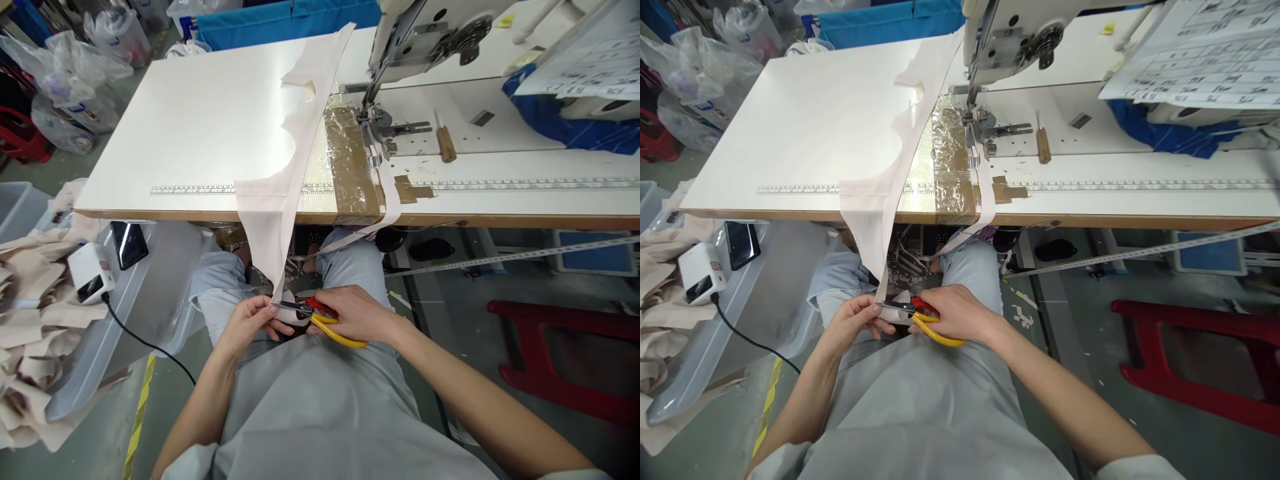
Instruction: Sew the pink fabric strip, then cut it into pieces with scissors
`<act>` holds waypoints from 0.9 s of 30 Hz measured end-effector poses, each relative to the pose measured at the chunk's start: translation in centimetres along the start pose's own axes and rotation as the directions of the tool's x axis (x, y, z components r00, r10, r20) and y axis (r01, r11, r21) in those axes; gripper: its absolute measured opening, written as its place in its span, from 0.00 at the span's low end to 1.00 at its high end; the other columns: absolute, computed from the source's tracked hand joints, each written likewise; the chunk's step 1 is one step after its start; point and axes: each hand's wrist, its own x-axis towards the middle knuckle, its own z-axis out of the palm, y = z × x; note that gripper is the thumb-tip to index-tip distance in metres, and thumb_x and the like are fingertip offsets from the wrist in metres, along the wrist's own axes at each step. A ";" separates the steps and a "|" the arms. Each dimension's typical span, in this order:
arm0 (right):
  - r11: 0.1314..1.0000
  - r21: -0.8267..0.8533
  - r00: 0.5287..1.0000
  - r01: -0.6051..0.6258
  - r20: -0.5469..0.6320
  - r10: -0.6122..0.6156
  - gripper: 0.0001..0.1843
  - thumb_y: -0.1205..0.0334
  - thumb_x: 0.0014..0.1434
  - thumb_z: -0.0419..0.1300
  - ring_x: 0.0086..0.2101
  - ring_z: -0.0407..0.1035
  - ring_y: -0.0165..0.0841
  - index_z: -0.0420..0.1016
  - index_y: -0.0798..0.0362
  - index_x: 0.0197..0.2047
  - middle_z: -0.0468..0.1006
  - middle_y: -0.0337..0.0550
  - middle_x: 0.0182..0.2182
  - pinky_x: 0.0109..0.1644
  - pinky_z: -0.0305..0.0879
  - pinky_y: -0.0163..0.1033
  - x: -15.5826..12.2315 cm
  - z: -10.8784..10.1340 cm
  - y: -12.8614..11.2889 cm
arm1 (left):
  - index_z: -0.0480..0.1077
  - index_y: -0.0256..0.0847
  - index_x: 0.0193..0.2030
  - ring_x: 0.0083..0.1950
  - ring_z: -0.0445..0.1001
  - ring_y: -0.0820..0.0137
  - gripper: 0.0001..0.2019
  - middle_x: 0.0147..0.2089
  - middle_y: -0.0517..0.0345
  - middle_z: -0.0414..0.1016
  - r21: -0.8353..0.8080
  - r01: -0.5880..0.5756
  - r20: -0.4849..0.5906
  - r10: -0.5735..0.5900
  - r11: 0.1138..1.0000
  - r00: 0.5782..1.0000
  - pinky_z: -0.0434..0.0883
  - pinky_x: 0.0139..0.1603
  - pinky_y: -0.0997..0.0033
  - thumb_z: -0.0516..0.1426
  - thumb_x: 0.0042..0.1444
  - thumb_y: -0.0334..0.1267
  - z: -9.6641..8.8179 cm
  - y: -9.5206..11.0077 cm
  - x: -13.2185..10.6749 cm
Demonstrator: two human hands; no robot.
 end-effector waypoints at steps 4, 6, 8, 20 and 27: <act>0.999 0.039 1.000 0.009 -0.024 -0.008 0.27 0.38 0.56 0.56 0.20 0.55 0.29 0.54 0.51 0.23 0.64 0.35 0.19 0.26 0.41 0.35 0.5 0.6 0.3 | 0.68 0.35 0.33 0.32 0.80 0.61 0.20 0.29 0.47 0.79 0.031 0.014 0.014 -0.014 0.999 1.000 0.70 0.26 0.74 0.63 0.50 0.53 0.0 -0.1 0.1; 0.998 0.065 0.999 0.000 -0.046 0.003 0.27 0.38 0.57 0.55 0.20 0.55 0.28 0.53 0.51 0.23 0.64 0.35 0.18 0.26 0.42 0.35 0.4 1.0 0.5 | 0.68 0.35 0.34 0.34 0.80 0.61 0.20 0.30 0.47 0.79 0.079 0.009 0.023 -0.011 0.997 1.000 0.72 0.28 0.73 0.60 0.52 0.53 -0.1 0.0 0.1; 0.996 0.090 0.996 -0.025 -0.088 0.033 0.27 0.38 0.57 0.54 0.20 0.54 0.28 0.53 0.50 0.22 0.63 0.35 0.18 0.26 0.43 0.35 -0.1 1.4 0.6 | 0.68 0.35 0.40 0.36 0.80 0.61 0.19 0.33 0.47 0.79 0.222 -0.033 0.021 0.029 0.975 0.999 0.73 0.29 0.72 0.56 0.57 0.52 -0.2 0.4 -0.1; 0.887 0.432 0.931 -0.162 -0.231 0.283 0.21 0.45 0.58 0.54 0.23 0.53 0.29 0.54 0.50 0.24 0.60 0.34 0.20 0.26 0.50 0.33 -6.1 3.8 0.3 | 0.73 0.30 0.45 0.45 0.73 0.56 0.16 0.52 0.34 0.70 0.838 -0.258 0.404 0.231 -0.481 0.885 0.69 0.37 0.64 0.46 0.57 0.22 3.6 9.2 6.6; 0.808 0.551 0.859 -0.210 -0.291 0.422 0.26 0.38 0.56 0.57 0.23 0.53 0.29 0.54 0.50 0.23 0.60 0.35 0.20 0.26 0.52 0.34 -8.8 4.0 1.8 | 0.71 0.31 0.34 0.41 0.75 0.55 0.12 0.43 0.35 0.73 0.999 0.003 -0.014 0.318 0.035 0.948 0.68 0.38 0.61 0.48 0.54 0.20 -2.7 6.1 6.8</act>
